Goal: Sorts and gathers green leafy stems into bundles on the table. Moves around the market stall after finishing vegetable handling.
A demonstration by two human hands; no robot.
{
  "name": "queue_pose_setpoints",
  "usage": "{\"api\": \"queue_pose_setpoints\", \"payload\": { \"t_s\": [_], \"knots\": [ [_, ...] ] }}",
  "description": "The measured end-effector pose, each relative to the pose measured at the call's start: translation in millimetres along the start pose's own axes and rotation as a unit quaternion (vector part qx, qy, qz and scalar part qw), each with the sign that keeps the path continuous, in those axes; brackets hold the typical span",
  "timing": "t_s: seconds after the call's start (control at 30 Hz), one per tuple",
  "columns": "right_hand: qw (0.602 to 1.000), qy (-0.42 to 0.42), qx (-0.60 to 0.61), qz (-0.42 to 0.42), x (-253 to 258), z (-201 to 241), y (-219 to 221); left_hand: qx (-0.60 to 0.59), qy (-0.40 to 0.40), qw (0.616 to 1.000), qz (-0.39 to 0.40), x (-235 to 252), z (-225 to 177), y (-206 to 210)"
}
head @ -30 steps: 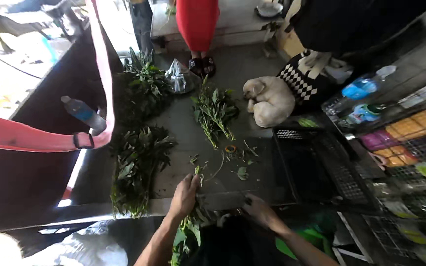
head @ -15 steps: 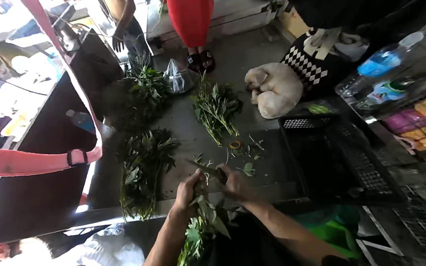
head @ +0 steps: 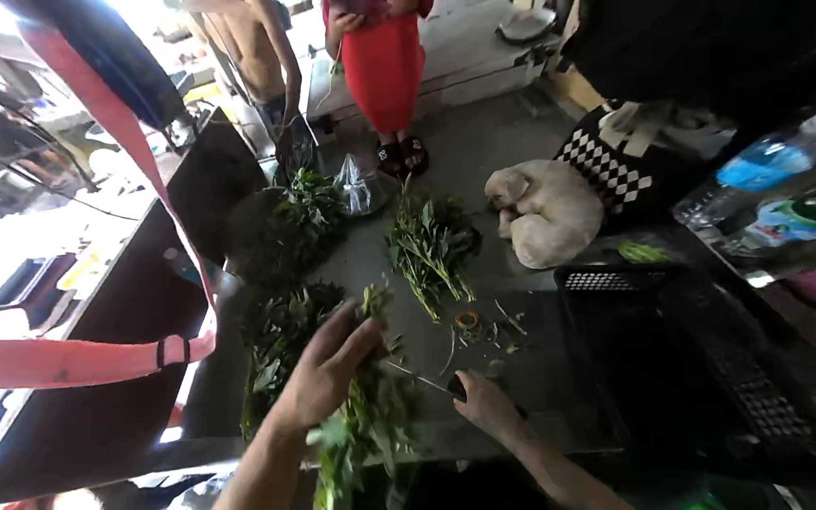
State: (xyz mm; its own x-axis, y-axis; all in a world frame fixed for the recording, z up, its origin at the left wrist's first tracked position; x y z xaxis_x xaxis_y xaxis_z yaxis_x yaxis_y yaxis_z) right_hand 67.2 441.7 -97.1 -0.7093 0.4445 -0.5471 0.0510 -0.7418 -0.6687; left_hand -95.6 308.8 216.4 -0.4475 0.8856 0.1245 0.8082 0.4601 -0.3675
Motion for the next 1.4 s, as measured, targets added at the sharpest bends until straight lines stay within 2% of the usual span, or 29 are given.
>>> {"api": "queue_pose_setpoints", "payload": {
  "t_s": [0.03,0.1,0.17,0.23,0.3,0.37,0.43,0.47,0.5,0.57,0.63,0.67,0.77,0.93,1.03,1.13,1.23,1.3,1.4],
  "knots": [
    [1.0,0.005,0.001,0.007,1,1,-2,0.134,0.08,0.988,-0.014,19,-27,-5],
    [1.0,0.014,0.008,0.01,2,-4,-5,0.359,0.224,0.904,-0.055,57,-74,1],
    [1.0,0.011,0.022,0.003,3,-13,-6,0.462,0.309,0.829,-0.067,101,-101,13],
    [0.999,0.018,0.044,0.007,1,-25,-7,0.501,0.342,0.789,-0.099,147,-110,21],
    [0.997,0.024,0.078,0.006,-4,-36,-12,0.513,0.304,0.792,-0.131,183,-105,27],
    [0.993,0.026,0.118,0.002,-14,-43,-18,0.529,0.205,0.815,-0.119,212,-70,37],
    [0.989,0.023,0.147,0.002,-25,-51,-23,0.544,0.183,0.808,-0.135,238,14,55],
    [0.987,0.02,0.156,0.004,-29,-57,-26,0.544,0.135,0.822,-0.104,241,53,69],
    [0.987,0.013,0.162,0.007,-29,-63,-26,0.55,0.053,0.833,-0.041,239,90,86],
    [0.987,0.0,0.161,0.009,-28,-75,-23,0.551,-0.085,0.826,0.076,223,158,122],
    [0.987,-0.016,0.161,0.021,-28,-82,-25,0.544,-0.144,0.814,0.144,203,213,154],
    [0.987,-0.014,0.158,0.032,-29,-86,-26,0.534,-0.155,0.816,0.157,195,226,167],
    [0.986,0.014,0.162,0.034,-30,-94,-22,0.47,-0.161,0.851,0.168,185,227,187],
    [0.989,0.047,0.138,0.013,-21,-77,-28,0.373,-0.093,0.9,0.207,182,220,195],
    [0.993,0.039,0.112,-0.003,-13,-66,-24,0.321,-0.086,0.929,0.161,152,214,167],
    [0.997,0.033,0.074,-0.018,-7,-65,-18,0.294,-0.132,0.942,0.097,98,230,117],
    [0.992,-0.023,0.045,-0.116,-14,-69,-21,0.279,-0.196,0.94,0.023,17,249,63],
    [0.981,-0.07,0.025,-0.179,-20,-53,-23,0.279,-0.256,0.925,-0.019,-53,249,26],
    [0.98,-0.059,-0.001,-0.192,-15,-51,-16,0.269,-0.284,0.92,-0.024,-141,260,17]
  ]
}}
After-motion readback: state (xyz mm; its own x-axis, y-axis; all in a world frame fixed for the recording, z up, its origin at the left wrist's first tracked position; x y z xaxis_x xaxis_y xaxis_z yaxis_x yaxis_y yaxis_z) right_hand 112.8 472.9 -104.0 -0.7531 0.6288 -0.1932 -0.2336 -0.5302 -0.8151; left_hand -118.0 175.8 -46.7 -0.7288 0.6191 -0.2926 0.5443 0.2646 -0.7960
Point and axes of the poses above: each hand's wrist, its own x-axis towards the middle knuckle, its own y-axis out of the palm, z = x × y, the point moved 7 cm from there along x, towards the middle knuckle, and after that the axes turned 5 degrees about x, right-handed, at the moved point
